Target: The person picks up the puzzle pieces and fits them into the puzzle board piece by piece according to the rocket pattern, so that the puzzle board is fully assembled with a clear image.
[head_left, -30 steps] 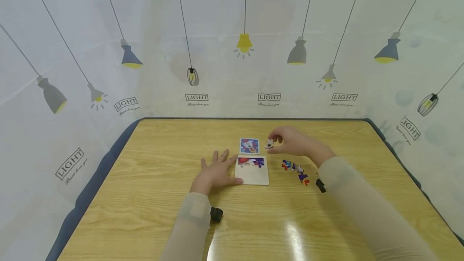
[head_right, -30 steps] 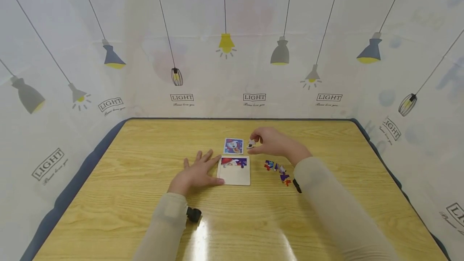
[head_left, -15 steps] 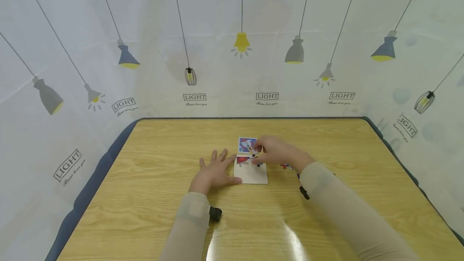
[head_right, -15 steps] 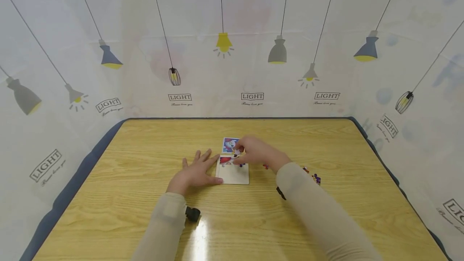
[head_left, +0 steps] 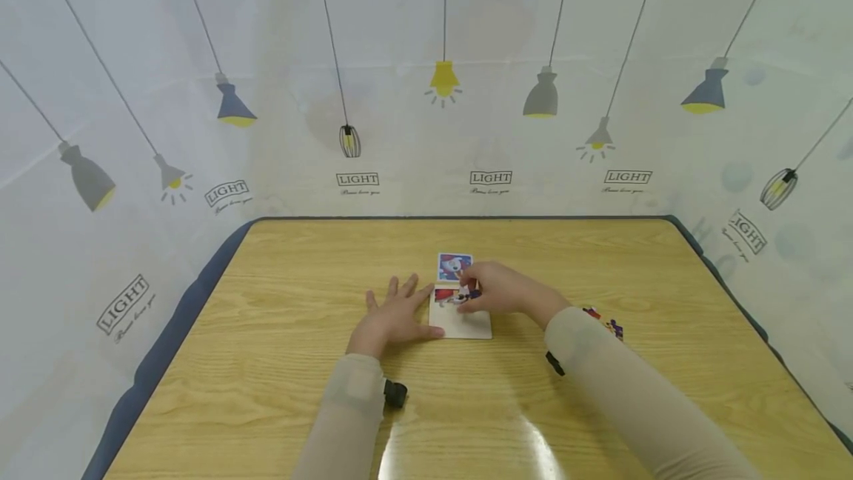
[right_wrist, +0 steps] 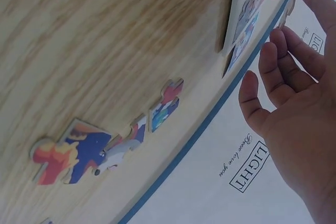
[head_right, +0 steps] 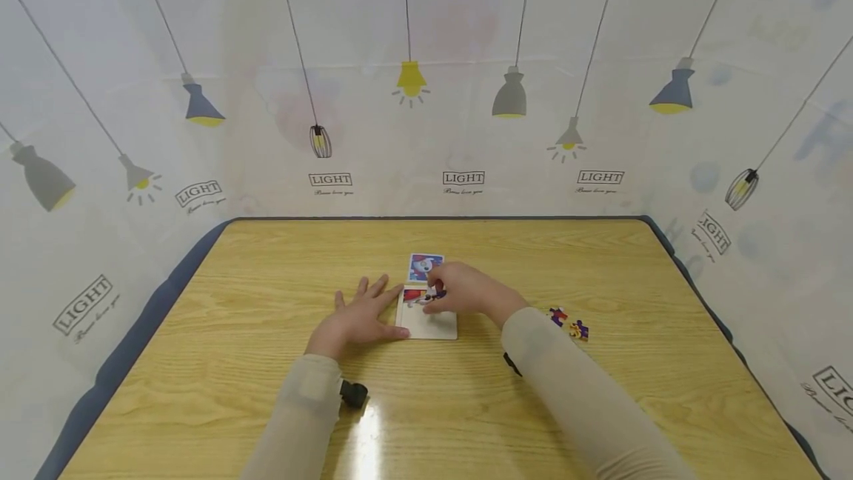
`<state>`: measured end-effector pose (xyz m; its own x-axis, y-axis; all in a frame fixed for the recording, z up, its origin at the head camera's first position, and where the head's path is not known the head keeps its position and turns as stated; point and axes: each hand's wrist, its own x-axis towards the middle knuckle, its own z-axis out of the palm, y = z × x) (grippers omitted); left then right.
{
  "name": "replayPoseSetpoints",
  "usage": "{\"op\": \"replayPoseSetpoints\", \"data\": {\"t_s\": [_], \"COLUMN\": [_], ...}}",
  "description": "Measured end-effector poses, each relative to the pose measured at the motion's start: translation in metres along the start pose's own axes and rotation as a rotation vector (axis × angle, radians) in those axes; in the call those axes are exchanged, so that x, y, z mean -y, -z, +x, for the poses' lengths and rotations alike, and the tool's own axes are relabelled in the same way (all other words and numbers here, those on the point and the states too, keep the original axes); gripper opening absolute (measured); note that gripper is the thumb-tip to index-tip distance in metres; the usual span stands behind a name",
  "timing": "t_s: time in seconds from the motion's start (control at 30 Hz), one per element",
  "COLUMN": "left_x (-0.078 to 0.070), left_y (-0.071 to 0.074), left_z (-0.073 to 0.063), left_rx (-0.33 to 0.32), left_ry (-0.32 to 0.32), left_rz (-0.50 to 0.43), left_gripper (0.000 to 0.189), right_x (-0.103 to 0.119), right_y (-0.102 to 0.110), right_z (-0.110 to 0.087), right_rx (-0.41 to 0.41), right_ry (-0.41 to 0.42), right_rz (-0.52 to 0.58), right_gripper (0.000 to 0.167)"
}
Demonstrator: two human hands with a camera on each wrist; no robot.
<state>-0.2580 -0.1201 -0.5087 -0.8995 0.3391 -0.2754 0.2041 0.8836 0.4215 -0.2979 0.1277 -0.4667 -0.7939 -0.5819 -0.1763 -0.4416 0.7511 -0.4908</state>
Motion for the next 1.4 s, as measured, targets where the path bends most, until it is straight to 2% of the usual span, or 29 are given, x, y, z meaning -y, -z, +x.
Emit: {"op": "replayPoseSetpoints", "data": {"t_s": [0.17,0.33,0.53,0.73,1.07,1.4], "left_x": [-0.007,-0.008,-0.001,0.005,-0.007,-0.006], "left_y": [0.006,0.006,0.000,-0.006,0.006,0.005], "left_z": [-0.007,-0.010,-0.003,0.004,-0.009,-0.009], "left_rx": [0.015,0.016,0.018,0.002,0.014,0.008], "left_ry": [0.011,0.016,0.016,0.008,0.018,0.016], "left_rz": [-0.003,0.012,-0.027,-0.027,-0.001,0.016], "left_gripper": [0.098,0.095,0.099,0.102,0.096,0.094], "right_x": [0.001,0.001,0.002,0.002,0.003,0.003], "right_y": [-0.004,-0.012,-0.017,-0.021,-0.023,-0.024], "right_z": [0.000,0.001,0.002,0.003,0.002,0.000], "right_rx": [0.011,0.031,0.028,0.023,0.017,0.003], "right_ry": [0.000,0.006,-0.014,-0.031,0.005,-0.003], "right_rz": [0.010,0.005,-0.022,-0.063,-0.144,-0.130], "right_gripper": [0.039,0.039,0.038,0.040,0.048,0.043]}}
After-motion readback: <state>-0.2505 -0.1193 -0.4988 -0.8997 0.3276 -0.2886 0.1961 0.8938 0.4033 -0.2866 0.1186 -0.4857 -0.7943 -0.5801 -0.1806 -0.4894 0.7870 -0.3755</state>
